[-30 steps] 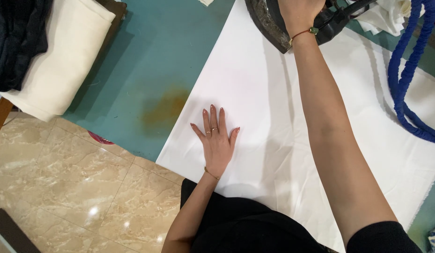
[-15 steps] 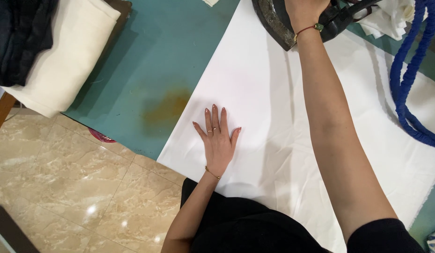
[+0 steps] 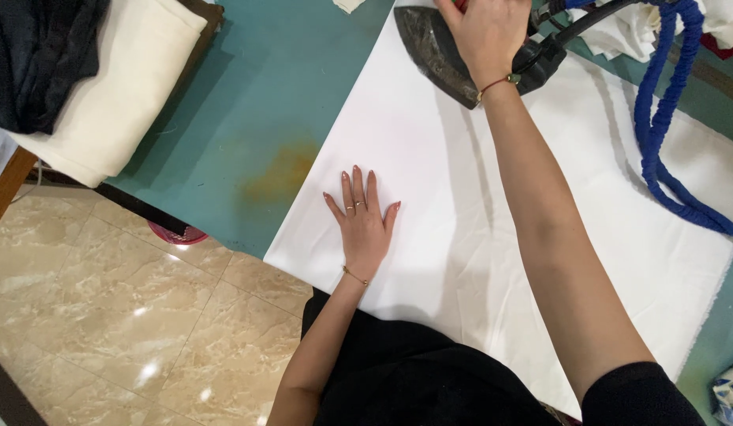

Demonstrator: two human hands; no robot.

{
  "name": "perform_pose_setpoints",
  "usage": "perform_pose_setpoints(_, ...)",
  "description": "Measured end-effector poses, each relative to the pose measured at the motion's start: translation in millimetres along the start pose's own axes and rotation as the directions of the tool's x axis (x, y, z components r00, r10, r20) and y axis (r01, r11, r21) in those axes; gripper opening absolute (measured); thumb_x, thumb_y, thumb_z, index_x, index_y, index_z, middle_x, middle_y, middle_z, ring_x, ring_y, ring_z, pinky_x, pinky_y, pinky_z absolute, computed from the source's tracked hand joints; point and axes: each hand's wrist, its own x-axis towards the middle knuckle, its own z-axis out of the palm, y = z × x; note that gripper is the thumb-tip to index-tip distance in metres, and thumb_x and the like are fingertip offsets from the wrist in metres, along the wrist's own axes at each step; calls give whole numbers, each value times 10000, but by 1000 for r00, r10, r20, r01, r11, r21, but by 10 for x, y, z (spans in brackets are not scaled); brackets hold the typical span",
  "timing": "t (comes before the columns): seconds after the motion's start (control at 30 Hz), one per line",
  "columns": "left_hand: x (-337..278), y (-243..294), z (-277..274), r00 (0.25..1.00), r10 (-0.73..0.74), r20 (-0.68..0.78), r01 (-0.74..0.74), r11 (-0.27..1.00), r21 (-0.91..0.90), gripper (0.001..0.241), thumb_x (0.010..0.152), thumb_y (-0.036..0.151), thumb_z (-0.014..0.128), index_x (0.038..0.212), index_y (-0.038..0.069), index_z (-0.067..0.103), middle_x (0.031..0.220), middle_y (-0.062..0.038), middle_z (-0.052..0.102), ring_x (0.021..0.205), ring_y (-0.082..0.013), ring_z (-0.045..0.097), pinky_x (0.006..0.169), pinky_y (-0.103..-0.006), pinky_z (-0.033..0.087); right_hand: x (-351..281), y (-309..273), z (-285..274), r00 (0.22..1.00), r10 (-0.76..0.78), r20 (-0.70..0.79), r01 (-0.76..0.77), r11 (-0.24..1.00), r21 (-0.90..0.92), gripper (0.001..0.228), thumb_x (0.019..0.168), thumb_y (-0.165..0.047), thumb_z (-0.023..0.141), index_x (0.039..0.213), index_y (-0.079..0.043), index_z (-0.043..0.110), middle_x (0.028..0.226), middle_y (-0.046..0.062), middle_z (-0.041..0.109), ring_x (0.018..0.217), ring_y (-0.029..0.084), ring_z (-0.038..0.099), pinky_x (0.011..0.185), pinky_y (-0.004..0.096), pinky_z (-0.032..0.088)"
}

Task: Iron a large piece of white textile on a work table using a steam iron.

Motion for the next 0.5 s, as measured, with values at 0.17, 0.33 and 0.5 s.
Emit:
perform_pose_setpoints(0.17, -48, 16, -35, 998, 25, -52, -25, 1000, -3, 722, 1036, 481, 527, 1540, -17, 391, 1664, -242, 236, 1569, -404, 111, 1203, -722, 10, -75, -296, -437, 997, -75, 17, 77, 978, -195, 546, 1005, -621, 709, 796, -121, 647, 556, 13, 549, 463, 184, 487, 755, 362, 438)
perform_pose_setpoints(0.33, -76, 5, -36, 997, 23, -75, -24, 1000, -16, 719, 1032, 477, 541, 1533, -20, 401, 1663, -237, 241, 1572, -394, 122, 1212, -718, 8, -253, -511, -657, 991, -72, 115, 92, 979, -180, 621, 1014, -694, 668, 783, -120, 627, 502, 4, 530, 387, 152, 457, 677, 342, 394)
perform_pose_setpoints(0.5, -183, -90, 12, 988, 19, -156, -11, 999, 52, 774, 1031, 532, 512, 1581, 11, 355, 1684, -212, 201, 1575, -363, 116, 1207, -711, -29, -384, -776, -995, 979, -83, 184, 112, 982, -153, 681, 1016, -749, 645, 745, -127, 588, 480, 15, 523, 384, 163, 459, 642, 345, 390)
